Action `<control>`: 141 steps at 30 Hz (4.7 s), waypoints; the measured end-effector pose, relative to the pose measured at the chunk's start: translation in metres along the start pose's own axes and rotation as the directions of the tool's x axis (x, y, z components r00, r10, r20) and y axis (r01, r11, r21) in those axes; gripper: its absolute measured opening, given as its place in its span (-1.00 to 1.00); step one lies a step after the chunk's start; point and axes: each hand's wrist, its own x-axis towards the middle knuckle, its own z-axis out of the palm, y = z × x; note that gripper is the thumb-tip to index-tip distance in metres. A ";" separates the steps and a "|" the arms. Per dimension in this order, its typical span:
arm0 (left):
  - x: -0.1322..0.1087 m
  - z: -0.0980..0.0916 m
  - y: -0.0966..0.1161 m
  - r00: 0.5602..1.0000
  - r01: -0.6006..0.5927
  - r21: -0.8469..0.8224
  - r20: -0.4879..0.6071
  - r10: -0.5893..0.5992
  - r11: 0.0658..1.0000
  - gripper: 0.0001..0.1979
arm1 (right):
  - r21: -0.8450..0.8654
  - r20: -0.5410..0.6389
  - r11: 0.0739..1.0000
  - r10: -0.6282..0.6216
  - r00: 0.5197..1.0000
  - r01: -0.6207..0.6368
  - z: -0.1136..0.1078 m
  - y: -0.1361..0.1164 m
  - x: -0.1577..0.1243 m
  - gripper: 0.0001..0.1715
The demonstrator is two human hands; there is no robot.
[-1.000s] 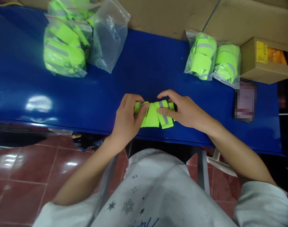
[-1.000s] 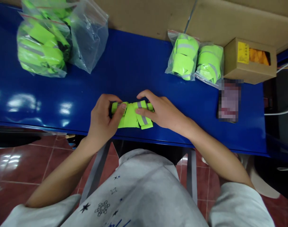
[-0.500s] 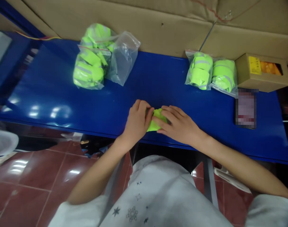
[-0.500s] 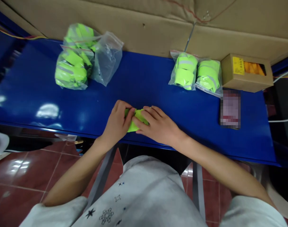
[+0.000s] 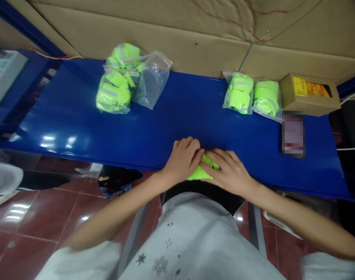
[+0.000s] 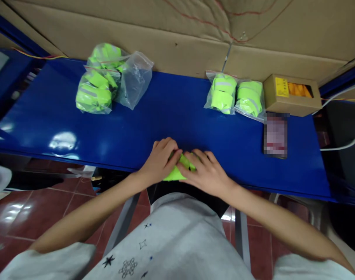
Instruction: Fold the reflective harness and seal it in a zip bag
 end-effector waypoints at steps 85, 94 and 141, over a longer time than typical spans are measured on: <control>0.069 -0.022 0.028 0.711 -0.377 0.386 -0.462 0.530 0.842 -0.89 | 0.824 0.521 -0.085 0.500 0.691 -0.560 -0.018 0.087 0.044 -0.61; 0.055 -0.022 0.021 0.636 -0.377 0.423 -0.528 0.562 0.824 -0.63 | 0.753 0.632 -0.528 0.411 0.658 -0.393 -0.023 0.092 0.047 -0.40; 0.050 0.029 0.043 0.861 0.088 -0.995 0.055 -0.506 0.040 -0.41 | 0.810 0.079 0.376 0.689 0.720 -0.449 -0.012 0.071 0.036 -0.58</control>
